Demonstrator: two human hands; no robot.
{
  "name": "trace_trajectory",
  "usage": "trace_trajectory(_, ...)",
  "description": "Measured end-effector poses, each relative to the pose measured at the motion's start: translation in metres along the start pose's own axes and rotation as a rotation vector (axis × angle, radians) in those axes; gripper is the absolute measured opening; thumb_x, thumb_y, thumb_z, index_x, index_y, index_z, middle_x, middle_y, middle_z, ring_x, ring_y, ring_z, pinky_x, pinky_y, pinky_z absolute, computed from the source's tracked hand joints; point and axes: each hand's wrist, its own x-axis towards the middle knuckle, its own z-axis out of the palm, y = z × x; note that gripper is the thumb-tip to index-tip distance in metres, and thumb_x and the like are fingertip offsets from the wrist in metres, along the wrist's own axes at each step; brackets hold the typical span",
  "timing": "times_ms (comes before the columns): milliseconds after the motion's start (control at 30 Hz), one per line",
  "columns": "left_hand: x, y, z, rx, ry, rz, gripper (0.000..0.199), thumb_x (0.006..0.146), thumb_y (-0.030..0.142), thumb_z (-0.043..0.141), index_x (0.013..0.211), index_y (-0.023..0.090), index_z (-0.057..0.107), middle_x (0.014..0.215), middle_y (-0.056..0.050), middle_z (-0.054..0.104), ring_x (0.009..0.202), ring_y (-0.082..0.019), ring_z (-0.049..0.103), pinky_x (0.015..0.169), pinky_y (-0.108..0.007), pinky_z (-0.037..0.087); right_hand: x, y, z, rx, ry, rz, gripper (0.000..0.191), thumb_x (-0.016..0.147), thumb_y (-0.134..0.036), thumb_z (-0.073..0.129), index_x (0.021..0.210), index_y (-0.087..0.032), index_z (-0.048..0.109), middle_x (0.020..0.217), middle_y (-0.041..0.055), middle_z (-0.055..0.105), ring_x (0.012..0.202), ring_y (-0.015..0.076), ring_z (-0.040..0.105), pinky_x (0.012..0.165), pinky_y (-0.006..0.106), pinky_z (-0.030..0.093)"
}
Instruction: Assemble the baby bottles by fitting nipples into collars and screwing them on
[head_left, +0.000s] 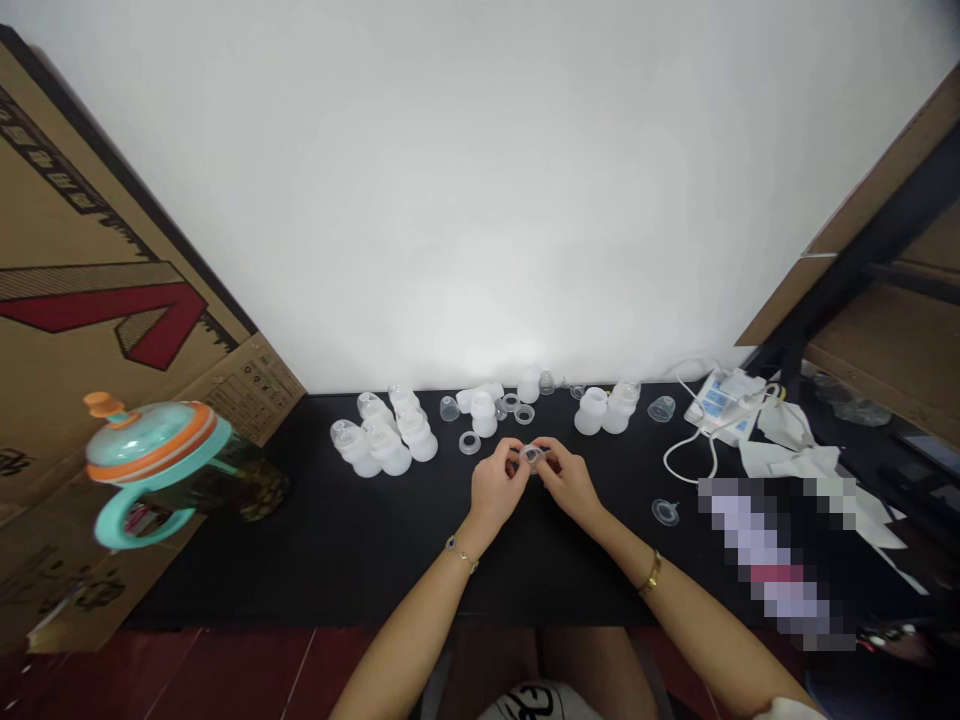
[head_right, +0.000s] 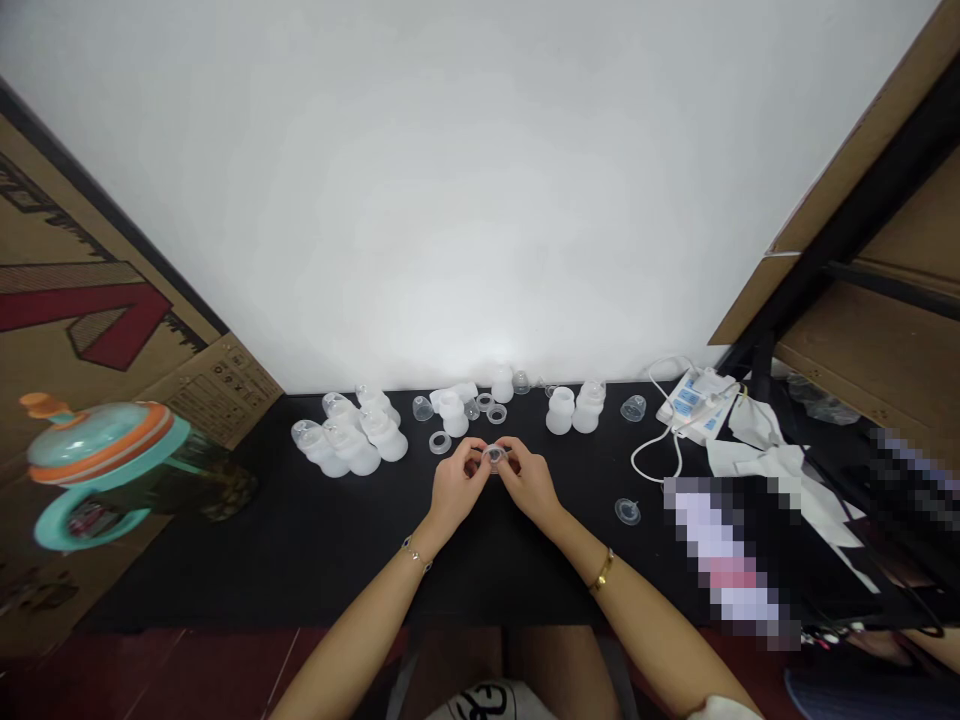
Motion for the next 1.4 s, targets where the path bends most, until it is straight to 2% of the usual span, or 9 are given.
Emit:
trace_trajectory(333, -0.0016, 0.0016, 0.0021, 0.064, 0.003, 0.016, 0.013, 0.093, 0.035, 0.058, 0.090, 0.023, 0.063, 0.069, 0.003, 0.071, 0.061, -0.013, 0.064, 0.062, -0.023, 0.043, -0.0012, -0.0003, -0.0001, 0.004, -0.032, -0.009, 0.030, 0.093, -0.031, 0.049, 0.109, -0.021, 0.072, 0.067, -0.0008, 0.067, 0.052, 0.0144, 0.059, 0.052, 0.023, 0.045)
trace_trajectory(600, -0.0010, 0.0021, -0.0003, 0.042, -0.003, -0.003, 0.021, 0.093, 0.041, 0.057, 0.087, 0.023, 0.065, 0.067, 0.003, 0.069, 0.059, -0.012, 0.062, 0.060, -0.023, 0.040, 0.0004, -0.0004, 0.0015, 0.008, -0.021, -0.007, 0.029, 0.091, -0.031, 0.052, 0.104, -0.020, 0.075, 0.065, -0.0003, 0.068, 0.054, 0.0157, 0.061, 0.052, 0.023, 0.045)
trace_trajectory(833, -0.0004, -0.0001, -0.0001, 0.169, -0.009, 0.020, 0.017, 0.093, 0.036, 0.056, 0.090, 0.024, 0.068, 0.067, 0.002, 0.067, 0.061, -0.014, 0.061, 0.060, -0.024, 0.037, 0.0010, -0.0006, -0.0013, -0.114, -0.024, -0.095, 0.029, 0.092, -0.027, 0.048, 0.093, -0.022, 0.077, 0.072, 0.0011, 0.071, 0.060, 0.0167, 0.061, 0.059, 0.025, 0.046)
trace_trajectory(933, -0.0001, -0.0019, 0.0008, 0.146, -0.014, 0.035, 0.017, 0.094, 0.035, 0.055, 0.090, 0.023, 0.067, 0.068, 0.002, 0.067, 0.062, -0.014, 0.062, 0.061, -0.023, 0.039, 0.0017, -0.0012, -0.0015, -0.138, -0.019, -0.102, 0.029, 0.092, -0.027, 0.048, 0.091, -0.022, 0.077, 0.068, 0.0004, 0.069, 0.056, 0.0159, 0.058, 0.056, 0.024, 0.043)
trace_trajectory(1133, 0.0003, -0.0013, -0.0002, 0.117, -0.018, 0.023, 0.017, 0.093, 0.036, 0.056, 0.090, 0.024, 0.068, 0.065, 0.004, 0.064, 0.060, -0.013, 0.060, 0.061, -0.023, 0.040, 0.0018, 0.0009, -0.0012, -0.106, -0.002, -0.084, 0.029, 0.092, -0.031, 0.050, 0.095, -0.021, 0.078, 0.069, 0.0010, 0.071, 0.058, 0.0166, 0.060, 0.056, 0.024, 0.044)
trace_trajectory(1400, 0.0021, -0.0059, 0.0011, 0.065, -0.028, 0.016, 0.021, 0.095, 0.038, 0.055, 0.094, 0.024, 0.070, 0.068, 0.003, 0.066, 0.061, -0.013, 0.061, 0.062, -0.022, 0.041, 0.0029, 0.0010, -0.0021, -0.172, 0.008, -0.114, 0.030, 0.094, -0.034, 0.050, 0.090, -0.021, 0.076, 0.066, 0.0011, 0.068, 0.057, 0.0172, 0.060, 0.057, 0.026, 0.043)
